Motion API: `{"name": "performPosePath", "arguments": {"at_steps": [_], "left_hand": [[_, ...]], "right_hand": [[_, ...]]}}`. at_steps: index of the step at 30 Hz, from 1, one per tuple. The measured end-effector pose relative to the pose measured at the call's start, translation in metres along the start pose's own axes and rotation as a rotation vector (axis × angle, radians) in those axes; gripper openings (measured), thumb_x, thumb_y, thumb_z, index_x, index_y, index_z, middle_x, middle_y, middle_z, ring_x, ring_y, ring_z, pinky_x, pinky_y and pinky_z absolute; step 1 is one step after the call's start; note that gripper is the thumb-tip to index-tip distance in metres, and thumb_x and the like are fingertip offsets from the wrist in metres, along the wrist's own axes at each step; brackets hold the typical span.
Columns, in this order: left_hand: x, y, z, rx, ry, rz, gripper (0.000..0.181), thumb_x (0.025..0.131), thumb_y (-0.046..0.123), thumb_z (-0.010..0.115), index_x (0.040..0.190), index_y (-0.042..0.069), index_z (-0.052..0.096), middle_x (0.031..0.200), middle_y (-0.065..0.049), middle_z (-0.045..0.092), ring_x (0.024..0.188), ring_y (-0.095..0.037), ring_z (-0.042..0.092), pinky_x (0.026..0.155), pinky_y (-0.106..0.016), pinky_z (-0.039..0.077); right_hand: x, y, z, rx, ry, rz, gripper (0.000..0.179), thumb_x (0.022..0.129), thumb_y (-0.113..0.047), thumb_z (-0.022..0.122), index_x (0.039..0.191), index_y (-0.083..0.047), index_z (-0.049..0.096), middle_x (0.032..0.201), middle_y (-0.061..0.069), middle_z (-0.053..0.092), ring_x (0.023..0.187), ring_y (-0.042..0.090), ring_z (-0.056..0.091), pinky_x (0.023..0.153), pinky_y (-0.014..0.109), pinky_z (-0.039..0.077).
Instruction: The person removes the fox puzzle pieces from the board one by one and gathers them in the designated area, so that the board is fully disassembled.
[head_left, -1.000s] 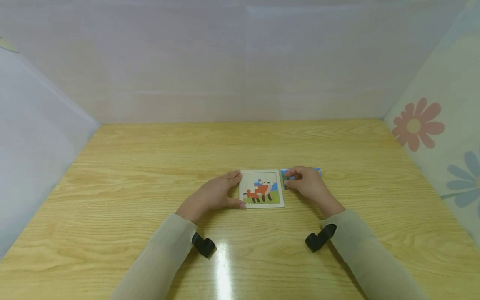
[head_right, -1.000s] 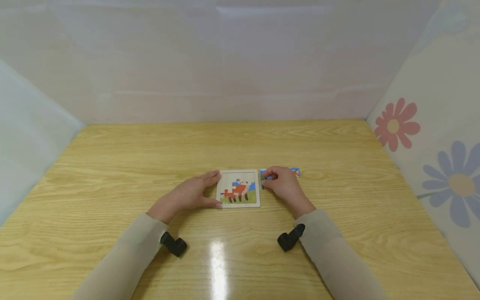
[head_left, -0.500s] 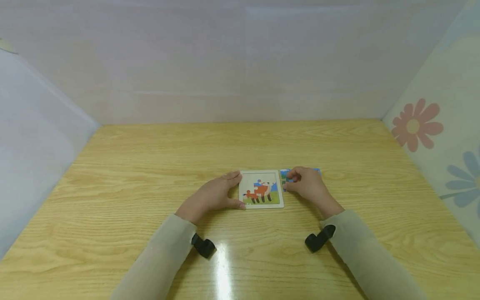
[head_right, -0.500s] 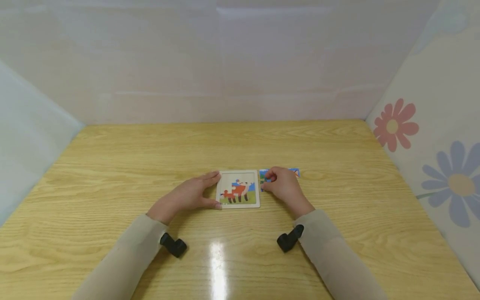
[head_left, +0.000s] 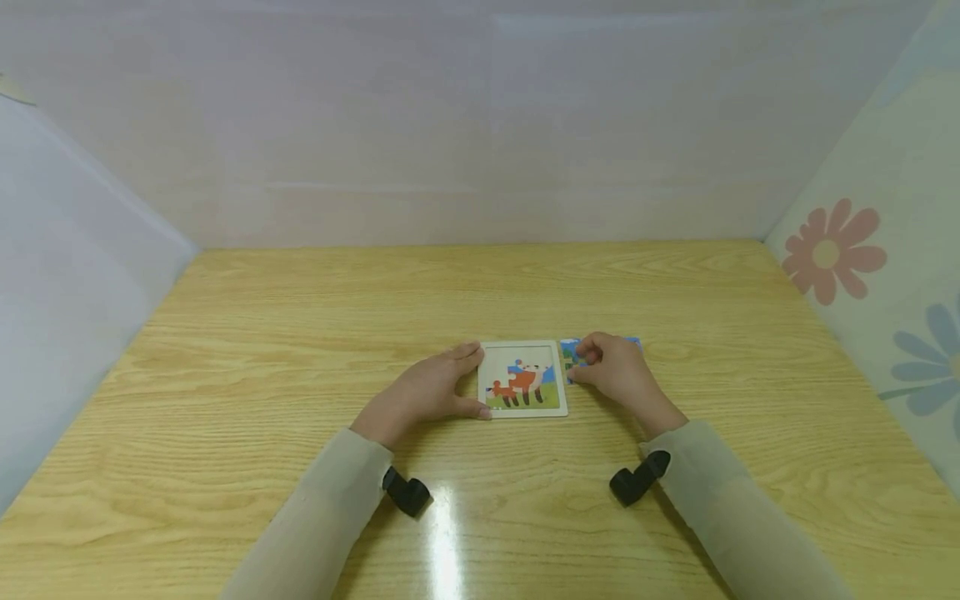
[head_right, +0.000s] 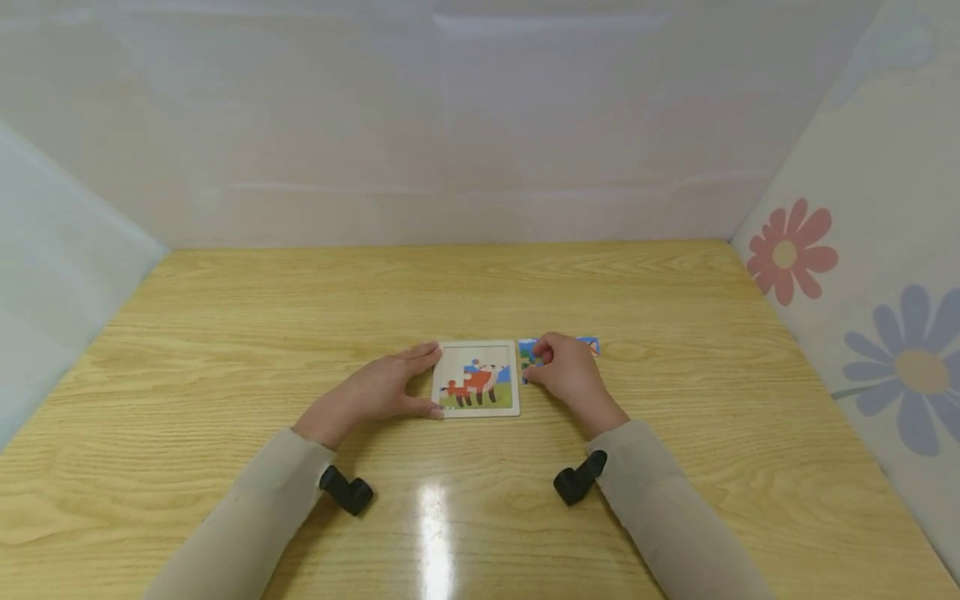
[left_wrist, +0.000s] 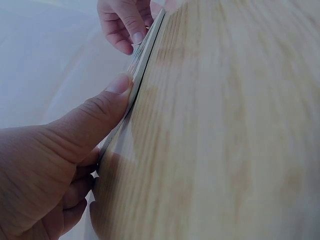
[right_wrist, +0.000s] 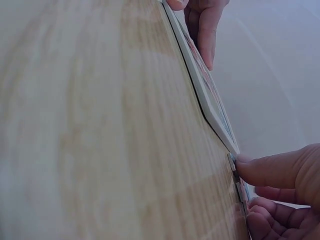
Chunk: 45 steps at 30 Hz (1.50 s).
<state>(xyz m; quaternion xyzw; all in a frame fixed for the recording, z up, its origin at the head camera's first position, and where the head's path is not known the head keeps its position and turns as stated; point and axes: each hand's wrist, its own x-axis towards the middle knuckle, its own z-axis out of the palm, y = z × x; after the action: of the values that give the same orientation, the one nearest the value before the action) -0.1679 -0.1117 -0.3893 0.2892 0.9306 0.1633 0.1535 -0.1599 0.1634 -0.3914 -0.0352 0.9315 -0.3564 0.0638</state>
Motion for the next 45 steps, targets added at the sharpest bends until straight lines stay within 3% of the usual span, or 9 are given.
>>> {"name": "performPosePath", "arguments": {"at_steps": [6,15,23,30,45], "left_hand": [[0.000,0.000,0.001,-0.004,0.003,0.002,0.095,0.075,0.054,0.068,0.145,0.004,0.028,0.153,-0.009,0.023,0.138,-0.029,0.025,0.111,-0.043,0.026],[0.001,-0.001,0.001,0.000,0.005,-0.004,0.095,0.075,0.055,0.068,0.145,0.005,0.029,0.153,-0.008,0.023,0.138,-0.028,0.025,0.111,-0.042,0.026],[0.001,-0.002,0.003,-0.003,0.007,0.000,0.095,0.074,0.056,0.068,0.145,0.005,0.029,0.153,-0.007,0.022,0.138,-0.028,0.025,0.111,-0.041,0.026],[0.002,-0.002,0.003,0.001,0.014,-0.003,0.096,0.074,0.057,0.068,0.145,0.006,0.029,0.153,-0.007,0.023,0.138,-0.027,0.026,0.110,-0.041,0.027],[0.001,-0.001,0.001,-0.008,0.007,-0.012,0.096,0.074,0.058,0.067,0.145,0.006,0.029,0.153,-0.007,0.023,0.137,-0.028,0.027,0.110,-0.042,0.028]], "right_hand": [[0.001,-0.001,0.001,0.034,0.050,0.003,0.031,0.083,-0.017,0.069,0.108,-0.001,0.059,0.093,0.011,0.060,0.081,0.022,0.054,0.068,0.030,0.046],[0.005,-0.009,0.006,0.092,0.093,-0.060,0.023,0.085,-0.015,0.068,0.104,-0.003,0.063,0.092,0.010,0.062,0.081,0.020,0.056,0.067,0.029,0.048],[0.007,-0.022,0.015,0.096,0.054,-0.137,0.027,0.084,-0.015,0.069,0.107,-0.001,0.064,0.092,0.009,0.061,0.083,0.021,0.055,0.073,0.032,0.048],[0.008,-0.030,0.022,0.051,0.002,-0.183,0.034,0.082,-0.018,0.071,0.111,-0.001,0.065,0.102,0.013,0.062,0.089,0.024,0.056,0.079,0.037,0.049],[0.017,-0.039,0.037,-0.017,-0.135,-0.203,0.039,0.081,-0.025,0.073,0.114,-0.006,0.064,0.090,0.005,0.057,0.078,0.018,0.048,0.068,0.028,0.044]]}}
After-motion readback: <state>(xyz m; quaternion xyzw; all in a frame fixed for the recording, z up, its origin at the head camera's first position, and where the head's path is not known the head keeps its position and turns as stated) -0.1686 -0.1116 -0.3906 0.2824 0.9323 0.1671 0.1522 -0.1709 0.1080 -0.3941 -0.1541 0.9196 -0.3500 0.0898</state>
